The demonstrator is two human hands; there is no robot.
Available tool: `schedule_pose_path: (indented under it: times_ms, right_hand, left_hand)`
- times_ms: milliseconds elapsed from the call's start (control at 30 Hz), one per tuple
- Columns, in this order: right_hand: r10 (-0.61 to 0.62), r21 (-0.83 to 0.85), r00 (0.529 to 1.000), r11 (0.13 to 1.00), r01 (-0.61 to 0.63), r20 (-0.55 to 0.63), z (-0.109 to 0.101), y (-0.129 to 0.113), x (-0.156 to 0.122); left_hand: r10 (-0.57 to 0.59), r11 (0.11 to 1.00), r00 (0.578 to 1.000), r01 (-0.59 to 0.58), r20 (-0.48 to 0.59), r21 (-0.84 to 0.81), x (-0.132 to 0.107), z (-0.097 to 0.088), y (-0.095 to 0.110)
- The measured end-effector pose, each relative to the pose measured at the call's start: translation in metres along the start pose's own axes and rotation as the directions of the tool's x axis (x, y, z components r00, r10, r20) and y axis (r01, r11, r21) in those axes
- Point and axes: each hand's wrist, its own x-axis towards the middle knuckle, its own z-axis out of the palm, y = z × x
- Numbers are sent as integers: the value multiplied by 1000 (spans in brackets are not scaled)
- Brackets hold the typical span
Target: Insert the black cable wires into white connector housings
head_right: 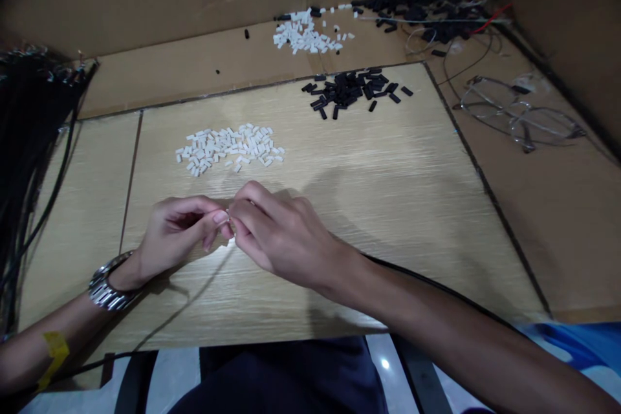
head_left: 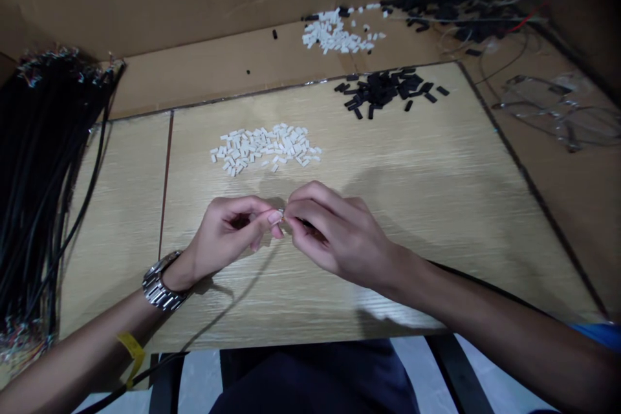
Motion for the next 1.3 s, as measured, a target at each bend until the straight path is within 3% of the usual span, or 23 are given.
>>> schedule_pose_path:
  times_ms: [233,500,633,700,733,800,867,900,967,1100,1300]
  right_hand:
    - [43,43,999,998,-43,-12,0,0,2]
    - [-19,-14,1000,1000,19,-5,-2,-2,2]
    - [98,223,995,971,-92,-20,-1,-4,2]
    - [273,434,961,861,-263,42,-4,-4,5]
    - [367,524,921,764,-377,129,-6,-3,7]
    - [462,614,798,516,-597,388,-11,0,12]
    - [393,619,682,293,-729,617,-16,2,16]
    - [334,615,649,215,-758,683,-18,3,18]
    - [254,628,632,109,-770,732,-19,3,20]
    - [301,669,640,8,-743,707,-18,0,20]
    - [413,694,661,89,-714,627,-14,-1,17]
  left_hand:
    - [58,998,998,-58,-32,13,1,2,0]
    - [126,991,991,-125,-35,37,0,3,2]
    - [277,957,958,-269,-67,113,-2,2,2]
    - [406,896,908,-374,-101,240,-3,3,4]
    - [464,858,879,-414,-111,304,-4,3,6]
    - [540,793,834,-459,-113,401,-5,3,8]
    - [585,745,806,-491,-90,452,-6,3,10]
    - [607,722,792,-509,-74,469,-6,3,10]
    - [647,677,761,-549,-42,490,-6,3,10]
    - [693,621,721,-588,-12,519,-5,4,9]
    - [662,645,749,-571,1,508,-6,5,9]
